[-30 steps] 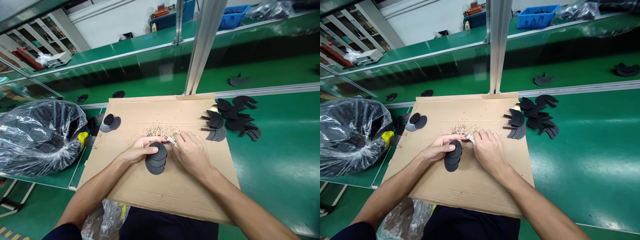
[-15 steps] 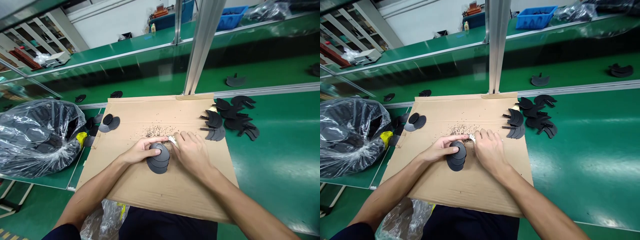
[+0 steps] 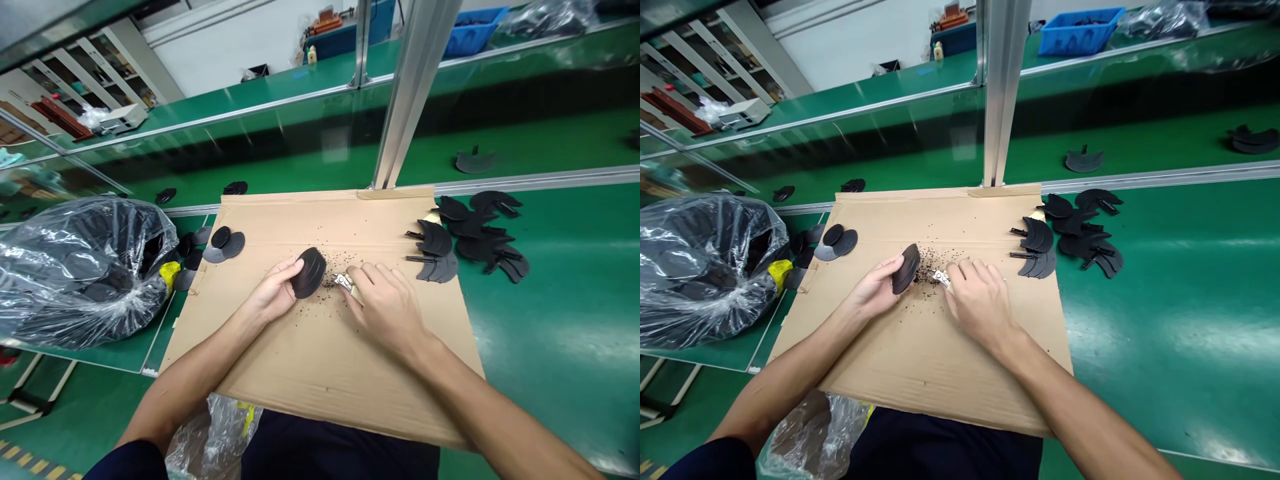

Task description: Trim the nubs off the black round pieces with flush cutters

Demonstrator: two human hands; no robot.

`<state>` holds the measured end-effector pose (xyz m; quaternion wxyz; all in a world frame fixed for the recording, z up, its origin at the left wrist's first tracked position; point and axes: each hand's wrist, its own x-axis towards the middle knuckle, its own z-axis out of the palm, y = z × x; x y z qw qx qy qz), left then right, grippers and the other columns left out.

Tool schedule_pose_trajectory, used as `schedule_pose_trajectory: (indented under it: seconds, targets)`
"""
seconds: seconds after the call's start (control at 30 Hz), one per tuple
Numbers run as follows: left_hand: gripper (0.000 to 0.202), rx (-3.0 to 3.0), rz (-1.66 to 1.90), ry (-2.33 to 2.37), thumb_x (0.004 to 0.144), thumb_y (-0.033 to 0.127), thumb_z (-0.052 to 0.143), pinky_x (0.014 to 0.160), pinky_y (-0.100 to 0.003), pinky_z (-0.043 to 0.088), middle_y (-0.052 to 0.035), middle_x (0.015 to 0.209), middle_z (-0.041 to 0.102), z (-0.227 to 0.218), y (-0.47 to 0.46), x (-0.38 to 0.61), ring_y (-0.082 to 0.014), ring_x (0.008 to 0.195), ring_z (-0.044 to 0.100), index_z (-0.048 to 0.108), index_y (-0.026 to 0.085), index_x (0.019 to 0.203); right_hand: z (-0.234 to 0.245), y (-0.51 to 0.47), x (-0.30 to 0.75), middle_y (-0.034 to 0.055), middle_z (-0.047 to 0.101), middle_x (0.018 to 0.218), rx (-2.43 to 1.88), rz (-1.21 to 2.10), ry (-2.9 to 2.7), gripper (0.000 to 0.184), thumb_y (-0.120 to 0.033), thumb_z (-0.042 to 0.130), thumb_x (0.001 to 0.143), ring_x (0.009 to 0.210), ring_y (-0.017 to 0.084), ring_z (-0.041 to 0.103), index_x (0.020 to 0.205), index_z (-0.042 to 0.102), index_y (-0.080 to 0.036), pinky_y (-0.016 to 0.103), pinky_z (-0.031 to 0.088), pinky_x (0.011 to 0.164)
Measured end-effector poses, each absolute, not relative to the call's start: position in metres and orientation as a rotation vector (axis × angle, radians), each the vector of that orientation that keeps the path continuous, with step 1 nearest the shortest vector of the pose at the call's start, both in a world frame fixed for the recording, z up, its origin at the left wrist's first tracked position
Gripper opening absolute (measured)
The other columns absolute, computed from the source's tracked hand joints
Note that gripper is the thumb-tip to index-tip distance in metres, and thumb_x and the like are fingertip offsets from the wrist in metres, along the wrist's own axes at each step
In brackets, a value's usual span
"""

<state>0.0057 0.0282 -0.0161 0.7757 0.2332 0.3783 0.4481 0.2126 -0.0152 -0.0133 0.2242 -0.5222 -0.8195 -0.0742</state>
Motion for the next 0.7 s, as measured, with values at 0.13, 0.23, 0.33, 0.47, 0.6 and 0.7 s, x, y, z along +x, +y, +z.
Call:
schedule_pose_trajectory:
  seconds: [0.13,0.23,0.33,0.47,0.6,0.7]
  targets:
    - [0.013,0.45,0.933,0.811,0.085,0.01,0.07,0.063,-0.014,0.057,0.0001,0.083,0.074,-0.015,0.024,0.008,-0.0068,0.064,0.07,0.065,0.016,0.095,-0.012,-0.018,0.207,0.0082,0.067,0.084,-1.381,-0.143,-2.289,0.006,-0.019,0.059,0.092,0.084,0.024,0.053,0.093,0.065,-0.017,0.034,0.029,0.071]
    - [0.009,0.458,0.887,0.801,0.087,0.012,0.068,0.063,-0.016,0.058,-0.0019,0.086,0.074,-0.014,0.019,0.01,-0.0075,0.063,0.069,0.065,0.015,0.094,-0.012,-0.019,0.205,0.0081,0.065,0.084,-1.381,-0.127,-2.29,0.006,-0.017,0.06,0.09,0.085,0.024,0.052,0.093,0.065,-0.017,0.035,0.028,0.07]
    - [0.005,0.468,0.869,0.797,0.087,0.016,0.07,0.063,-0.02,0.059,-0.0036,0.084,0.074,-0.015,0.017,0.012,-0.0093,0.062,0.068,0.066,0.014,0.09,-0.012,-0.019,0.204,0.0078,0.065,0.083,-1.377,-0.144,-2.266,0.009,-0.017,0.057,0.092,0.084,0.024,0.05,0.095,0.065,-0.017,0.035,0.027,0.069]
    - [0.009,0.483,0.866,0.79,0.082,0.016,0.075,0.062,-0.021,0.057,-0.003,0.08,0.073,-0.016,0.017,0.014,-0.0097,0.062,0.066,0.067,0.014,0.085,-0.011,-0.019,0.205,0.008,0.065,0.083,-1.375,-0.185,-2.232,0.008,-0.018,0.057,0.093,0.082,0.024,0.05,0.093,0.065,-0.017,0.035,0.028,0.069]
    - [0.018,0.503,0.882,0.771,0.077,0.02,0.082,0.058,-0.02,0.053,-0.0008,0.074,0.07,-0.017,0.015,0.015,-0.0092,0.06,0.063,0.068,0.013,0.085,-0.01,-0.02,0.206,0.0078,0.065,0.083,-1.393,-0.161,-2.223,0.008,-0.02,0.059,0.094,0.082,0.024,0.051,0.095,0.065,-0.017,0.034,0.029,0.07]
    - [0.022,0.517,0.875,0.771,0.075,0.023,0.084,0.056,-0.021,0.052,-0.0004,0.072,0.069,-0.016,0.013,0.016,-0.0096,0.058,0.062,0.069,0.013,0.089,-0.011,-0.02,0.207,0.0076,0.065,0.082,-1.382,-0.122,-2.228,0.009,-0.021,0.059,0.094,0.083,0.024,0.052,0.098,0.066,-0.016,0.034,0.029,0.071]
